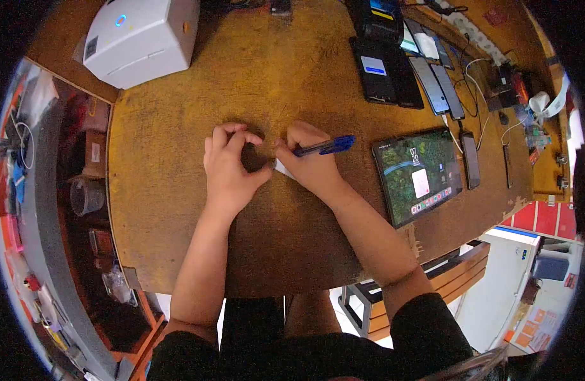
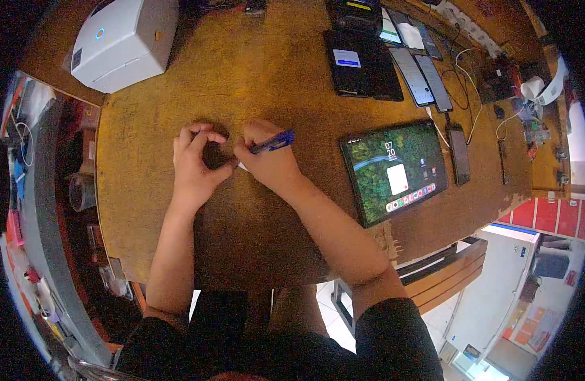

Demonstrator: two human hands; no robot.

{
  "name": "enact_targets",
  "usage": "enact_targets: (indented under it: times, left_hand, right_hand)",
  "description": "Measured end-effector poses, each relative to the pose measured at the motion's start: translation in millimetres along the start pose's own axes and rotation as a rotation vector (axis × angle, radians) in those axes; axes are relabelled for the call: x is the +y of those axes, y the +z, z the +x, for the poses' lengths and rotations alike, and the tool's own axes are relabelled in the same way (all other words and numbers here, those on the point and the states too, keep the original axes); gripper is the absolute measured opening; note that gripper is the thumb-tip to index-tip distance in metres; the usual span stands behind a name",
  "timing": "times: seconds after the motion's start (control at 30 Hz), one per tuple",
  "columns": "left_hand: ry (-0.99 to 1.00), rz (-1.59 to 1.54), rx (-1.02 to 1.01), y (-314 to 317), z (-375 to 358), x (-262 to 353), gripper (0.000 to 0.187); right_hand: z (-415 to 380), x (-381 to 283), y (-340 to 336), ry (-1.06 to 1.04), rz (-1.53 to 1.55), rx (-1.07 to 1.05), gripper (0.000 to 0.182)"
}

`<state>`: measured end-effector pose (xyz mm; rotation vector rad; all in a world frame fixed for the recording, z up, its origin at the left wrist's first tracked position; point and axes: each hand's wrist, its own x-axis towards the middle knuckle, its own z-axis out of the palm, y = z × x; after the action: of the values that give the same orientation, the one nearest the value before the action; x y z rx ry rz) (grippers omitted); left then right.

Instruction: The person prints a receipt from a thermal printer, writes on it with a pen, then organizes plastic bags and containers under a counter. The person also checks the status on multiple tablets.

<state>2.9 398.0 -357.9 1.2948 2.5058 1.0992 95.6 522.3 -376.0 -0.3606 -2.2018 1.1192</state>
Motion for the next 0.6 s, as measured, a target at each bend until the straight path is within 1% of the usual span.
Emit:
enact_targets:
  times: [0.07,0.3,0.37,0.47,0.5,0.57,0.6]
  left_hand:
    - [-0.003,-0.006,0.004,0.4,0.1,0.1,0.037]
    - [0.025,-0.001,0.034,1.6,0.0,-0.6,0.036]
    - [0.024,-0.005,0.030,0.8,0.1,-0.2,0.036]
    - [0.023,-0.010,0.024,0.2,0.5,0.0,0.036]
    - [0.024,-0.009,0.022,0.1,0.7,0.1,0.035]
    - [0.020,-0.002,0.021,-0.3,0.6,0.6,0.035]
    - [0.016,0.004,0.019,-0.3,0.4,0.8,0.036]
  right_hand:
    - [-0.2,0.3,0.9,0.025,0.003,0.035,0.030]
    - [-0.2,-1.6,-0.7,0.031,-0.022,0.001,0.029]
    - [-1.3,-1.5,0.2,0.070,-0.050,0.007,0.020]
    - [0.1,-3.4,-2.8,0.065,-0.029,-0.029,0.018]
    - [0.3,-3.6,-2.2,0.065,-0.029,-0.029,0.018]
    - [0.6,-4.1,-0.3,0.039,-0.034,0.027,0.027]
    - [0.5,-3.8,0.1,0.040,-0.034,0.027,0.027]
